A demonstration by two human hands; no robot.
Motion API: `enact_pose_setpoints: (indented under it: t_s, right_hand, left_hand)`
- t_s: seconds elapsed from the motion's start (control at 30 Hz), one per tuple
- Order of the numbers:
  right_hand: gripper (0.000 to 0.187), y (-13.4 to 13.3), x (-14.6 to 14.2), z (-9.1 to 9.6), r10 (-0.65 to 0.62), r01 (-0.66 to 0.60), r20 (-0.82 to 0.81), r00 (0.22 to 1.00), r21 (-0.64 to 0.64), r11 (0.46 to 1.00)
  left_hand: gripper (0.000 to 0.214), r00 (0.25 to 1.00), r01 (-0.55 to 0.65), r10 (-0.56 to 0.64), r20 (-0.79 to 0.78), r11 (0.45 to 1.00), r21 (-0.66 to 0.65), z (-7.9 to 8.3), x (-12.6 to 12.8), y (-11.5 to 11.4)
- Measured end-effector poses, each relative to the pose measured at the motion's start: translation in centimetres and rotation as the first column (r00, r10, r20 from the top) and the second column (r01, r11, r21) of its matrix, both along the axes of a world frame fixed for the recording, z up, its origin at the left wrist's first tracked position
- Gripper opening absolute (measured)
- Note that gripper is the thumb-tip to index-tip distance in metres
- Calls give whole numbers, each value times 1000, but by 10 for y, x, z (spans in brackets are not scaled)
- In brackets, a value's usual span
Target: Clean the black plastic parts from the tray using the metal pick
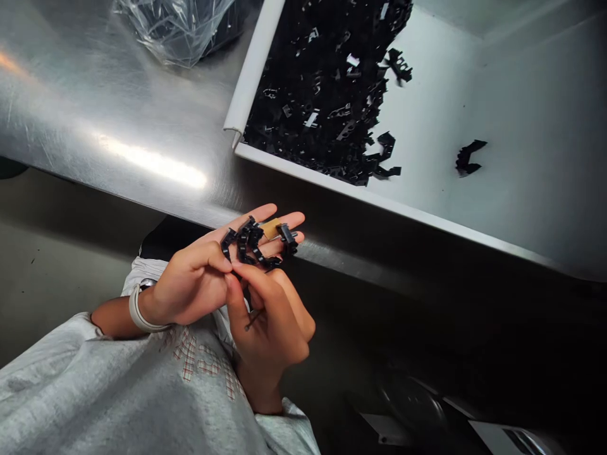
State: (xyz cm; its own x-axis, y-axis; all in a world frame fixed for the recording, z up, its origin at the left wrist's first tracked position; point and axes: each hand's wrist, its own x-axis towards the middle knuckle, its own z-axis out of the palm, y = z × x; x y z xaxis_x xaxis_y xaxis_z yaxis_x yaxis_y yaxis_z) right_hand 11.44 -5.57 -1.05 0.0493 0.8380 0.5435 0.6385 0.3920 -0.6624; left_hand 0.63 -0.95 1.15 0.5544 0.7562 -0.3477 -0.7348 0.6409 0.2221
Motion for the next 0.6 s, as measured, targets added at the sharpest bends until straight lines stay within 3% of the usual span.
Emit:
enact_pose_setpoints:
  t_s: [0.2,0.33,0.43,0.6]
  right_hand:
    - [17,-2,2,2,26,-26,12,1000,26,999]
    - [20,1,14,3,-142,153,-119,983,88,984]
    - [22,8,25,2,-253,253,-181,951,-21,967]
    - [10,16,34,-4,-153,83,-249,956,-270,959]
  left_hand:
    - [53,1000,-13,13,-5,996,-85,-1,2,6]
    - [67,1000,-17,16,-8,992,-125,2,4,9]
    - [73,1000,-12,11,-13,991,-134,3,4,9]
    - [74,1000,-11,13,16,994,-107,0,3,7]
